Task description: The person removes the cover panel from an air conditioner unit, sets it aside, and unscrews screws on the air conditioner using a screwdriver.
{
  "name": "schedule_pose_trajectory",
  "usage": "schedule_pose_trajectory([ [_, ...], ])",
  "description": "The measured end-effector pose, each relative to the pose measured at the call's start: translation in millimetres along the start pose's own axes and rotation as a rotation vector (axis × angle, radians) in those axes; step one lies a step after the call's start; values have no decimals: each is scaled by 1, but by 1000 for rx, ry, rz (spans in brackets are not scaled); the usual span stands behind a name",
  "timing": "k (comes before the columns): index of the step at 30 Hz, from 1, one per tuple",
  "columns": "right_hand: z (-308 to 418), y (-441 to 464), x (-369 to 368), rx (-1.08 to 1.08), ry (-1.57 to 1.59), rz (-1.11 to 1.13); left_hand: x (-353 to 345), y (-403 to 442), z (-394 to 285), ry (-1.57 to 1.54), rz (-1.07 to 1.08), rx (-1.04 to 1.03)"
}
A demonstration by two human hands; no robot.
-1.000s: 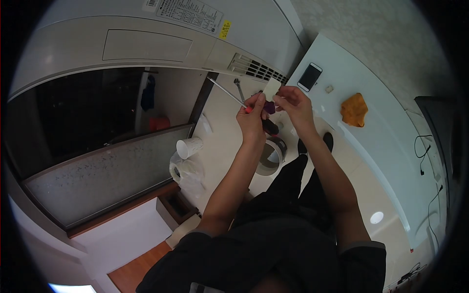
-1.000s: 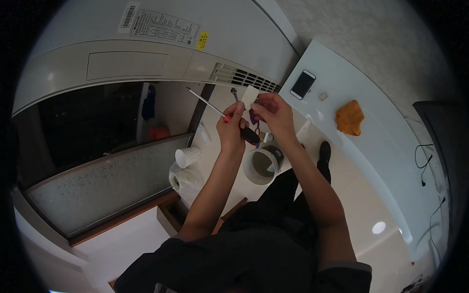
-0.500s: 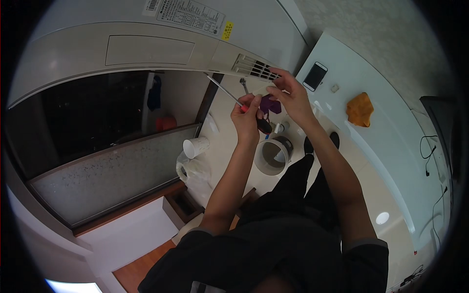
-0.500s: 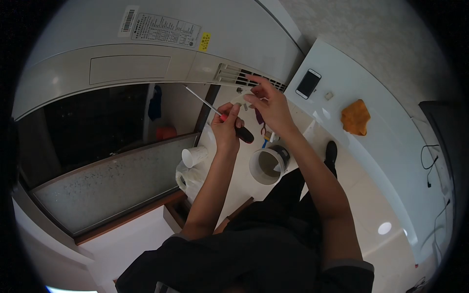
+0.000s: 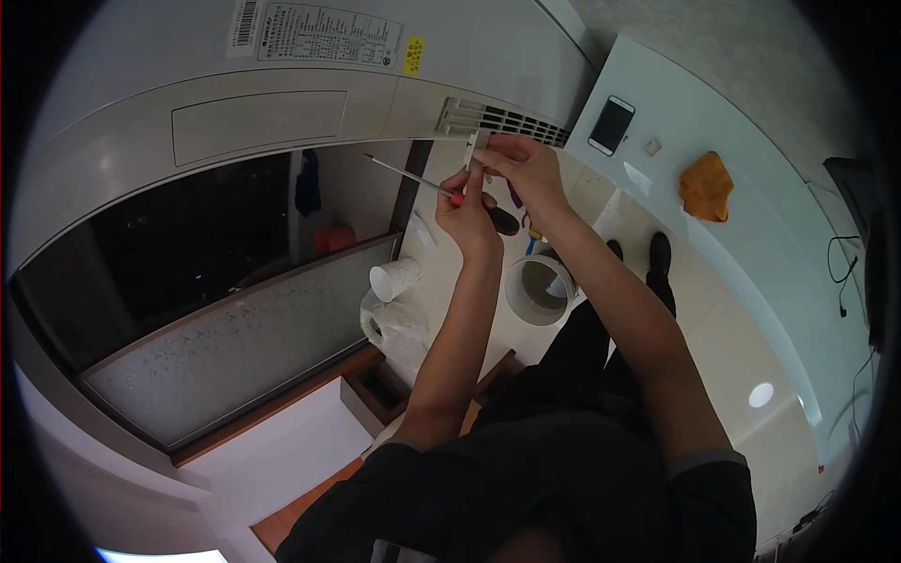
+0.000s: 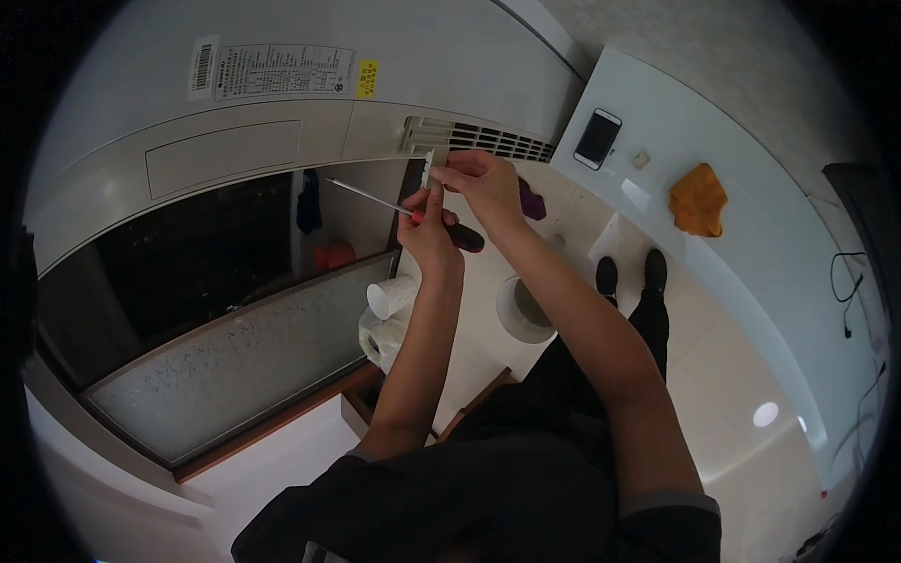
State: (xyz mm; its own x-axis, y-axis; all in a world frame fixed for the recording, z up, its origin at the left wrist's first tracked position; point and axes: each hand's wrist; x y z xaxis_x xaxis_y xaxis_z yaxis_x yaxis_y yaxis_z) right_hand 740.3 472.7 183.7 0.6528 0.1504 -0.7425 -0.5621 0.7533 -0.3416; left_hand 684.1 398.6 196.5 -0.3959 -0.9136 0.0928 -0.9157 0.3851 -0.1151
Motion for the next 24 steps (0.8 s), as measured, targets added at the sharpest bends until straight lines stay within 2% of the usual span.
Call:
schedule_pose_trajectory([
  [9, -3, 11, -8, -4, -59, -3, 0, -2, -8, 169, -18, -104],
  [11, -7, 21, -10, 7, 77, -3, 2, -2, -9, 182, -9, -101],
  [14, -17, 39, -9, 5, 218, 73, 11, -1, -1, 175, -6, -64],
  [24, -26, 54, -19, 30, 209, 85, 50, -4, 23, 191, -53, 55],
])
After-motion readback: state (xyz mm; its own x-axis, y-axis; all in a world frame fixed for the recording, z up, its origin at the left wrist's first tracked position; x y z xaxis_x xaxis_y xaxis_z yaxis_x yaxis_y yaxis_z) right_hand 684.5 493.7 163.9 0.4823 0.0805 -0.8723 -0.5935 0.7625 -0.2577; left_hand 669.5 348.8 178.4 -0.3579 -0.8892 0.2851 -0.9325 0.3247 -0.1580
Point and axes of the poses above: each hand's wrist, its own y-axis towards the middle knuckle, its own x-axis out of the back of the hand, z = x × y, and after that the axes turned 6 degrees about y, right-handed
